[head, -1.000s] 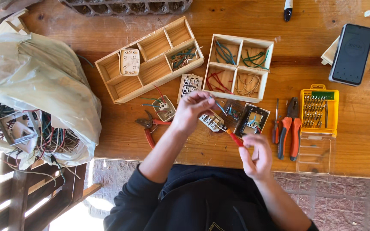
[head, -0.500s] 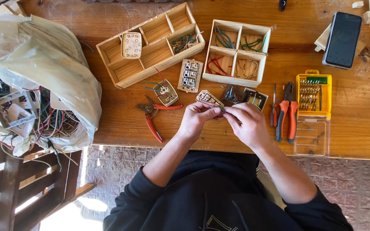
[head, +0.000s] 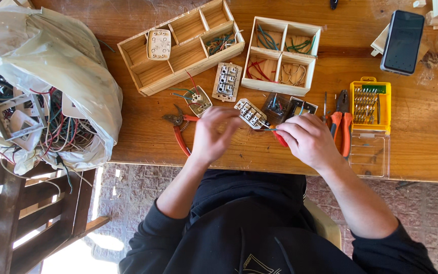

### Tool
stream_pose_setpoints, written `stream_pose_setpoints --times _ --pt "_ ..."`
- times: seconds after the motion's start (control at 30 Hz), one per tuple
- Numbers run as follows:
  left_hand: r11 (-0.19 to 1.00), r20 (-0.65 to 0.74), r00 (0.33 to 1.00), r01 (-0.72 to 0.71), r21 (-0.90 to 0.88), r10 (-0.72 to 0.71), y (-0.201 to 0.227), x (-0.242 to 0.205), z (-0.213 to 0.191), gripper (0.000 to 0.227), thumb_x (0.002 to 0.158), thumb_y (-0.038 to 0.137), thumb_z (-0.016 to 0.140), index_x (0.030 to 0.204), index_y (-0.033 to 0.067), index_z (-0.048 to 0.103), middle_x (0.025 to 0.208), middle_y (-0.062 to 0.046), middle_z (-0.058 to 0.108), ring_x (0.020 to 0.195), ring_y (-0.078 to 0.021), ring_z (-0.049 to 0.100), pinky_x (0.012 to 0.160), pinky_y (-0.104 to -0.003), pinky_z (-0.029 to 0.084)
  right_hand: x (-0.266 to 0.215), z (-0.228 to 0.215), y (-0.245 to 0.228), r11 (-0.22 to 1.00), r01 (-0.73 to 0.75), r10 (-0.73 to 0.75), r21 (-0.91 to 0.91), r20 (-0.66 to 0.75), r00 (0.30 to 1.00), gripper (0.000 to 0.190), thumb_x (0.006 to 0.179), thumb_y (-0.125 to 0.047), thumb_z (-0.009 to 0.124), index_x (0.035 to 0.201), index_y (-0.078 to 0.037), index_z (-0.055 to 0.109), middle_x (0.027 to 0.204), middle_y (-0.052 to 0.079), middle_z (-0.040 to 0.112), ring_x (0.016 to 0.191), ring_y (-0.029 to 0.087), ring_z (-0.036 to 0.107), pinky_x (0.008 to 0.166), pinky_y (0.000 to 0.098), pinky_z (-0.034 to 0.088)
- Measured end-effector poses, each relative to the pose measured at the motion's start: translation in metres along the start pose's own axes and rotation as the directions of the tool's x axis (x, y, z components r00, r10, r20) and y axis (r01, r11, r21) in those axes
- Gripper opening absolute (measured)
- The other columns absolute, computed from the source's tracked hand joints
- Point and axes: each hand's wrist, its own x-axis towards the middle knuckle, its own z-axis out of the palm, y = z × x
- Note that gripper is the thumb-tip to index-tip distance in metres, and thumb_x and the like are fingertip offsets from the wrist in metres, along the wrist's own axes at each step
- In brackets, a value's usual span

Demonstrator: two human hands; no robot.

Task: The person uses a screwdriver to tighten screws on a small electrical component, likely a switch or socket, while seated at a wooden workbench. They manipulate wires and adjust the component's internal parts, then place the finished unit into a wooden organizer box.

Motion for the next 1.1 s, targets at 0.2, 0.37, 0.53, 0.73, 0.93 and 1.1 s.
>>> stream_pose_setpoints --times 0.2,0.37,0.53,0.73,0.93,1.1 --pt "0.915 0.246 0.962 -0.201 0.351 0.117 0.013 -0.014 0.026 0.008 0.09 0.021 0.076 0.094 0.0148 0.077 0.087 -0.002 0.076 0.092 -0.0251 0.071 0.094 -0.04 0.048 0.006 -0.004 -0.013 0.999 0.029 -0.027 -0.021 0.127 0.992 0.005 0.096 -0.014 0.073 0.099 -0.01 0.073 0.09 0.006 0.07 0.082 0.025 0.066 0.072 0.04 0.056" --pt "0.895 0.246 0.961 -0.219 0.388 0.128 0.0 -0.031 0.03 0.008 0.092 0.025 0.073 0.09 0.0166 0.075 0.081 0.0 0.073 0.088 -0.0218 0.071 0.093 -0.039 0.047 -0.006 -0.003 -0.006 0.997 -0.068 0.056 0.048 0.218 0.974 0.014 0.101 -0.019 0.066 0.093 -0.009 0.072 0.085 0.005 0.07 0.079 0.025 0.068 0.071 0.0395 0.055" --pt "0.964 0.27 0.963 -0.053 0.259 -0.02 -0.002 -0.041 0.032 0.009 0.094 0.021 0.071 0.09 0.0133 0.074 0.079 -0.002 0.073 0.087 -0.0243 0.072 0.086 -0.037 0.048 -0.004 -0.004 -0.018 0.973 -0.18 0.133 0.143 0.285 0.949 0.015 0.1 -0.016 0.065 0.091 -0.007 0.072 0.083 0.009 0.072 0.076 0.026 0.07 0.07 0.0396 0.056" --pt "0.985 0.305 0.944 0.08 0.154 -0.124 0.001 -0.036 0.027 0.007 0.092 0.017 0.072 0.091 0.0109 0.075 0.079 -0.006 0.074 0.089 -0.0305 0.072 0.085 -0.041 0.049 -0.017 0.009 -0.005 0.996 0.076 -0.067 -0.041 0.188 0.98 0.007 0.097 -0.022 0.072 0.097 -0.015 0.073 0.089 0.003 0.072 0.078 0.021 0.067 0.074 0.0375 0.051" --pt "0.964 0.289 0.951 0.026 0.265 -0.106 0.003 -0.033 0.022 0.006 0.089 0.018 0.074 0.088 0.0127 0.076 0.078 -0.003 0.074 0.09 -0.0257 0.073 0.089 -0.038 0.048 -0.015 0.01 -0.008 0.993 -0.107 0.092 0.043 0.254 0.963 0.02 0.103 -0.027 0.065 0.091 -0.013 0.072 0.084 0.003 0.072 0.074 0.021 0.069 0.07 0.0358 0.052" --pt "0.983 0.318 0.939 0.086 0.163 -0.135 0.008 -0.028 0.02 0.009 0.091 0.016 0.071 0.091 0.0092 0.076 0.081 -0.009 0.076 0.093 -0.0331 0.072 0.085 -0.042 0.048 -0.022 0.014 -0.001 0.996 0.072 -0.064 -0.05 0.149 0.987 0.008 0.097 -0.026 0.074 0.095 -0.017 0.075 0.087 0.001 0.073 0.077 0.018 0.067 0.077 0.0362 0.049"
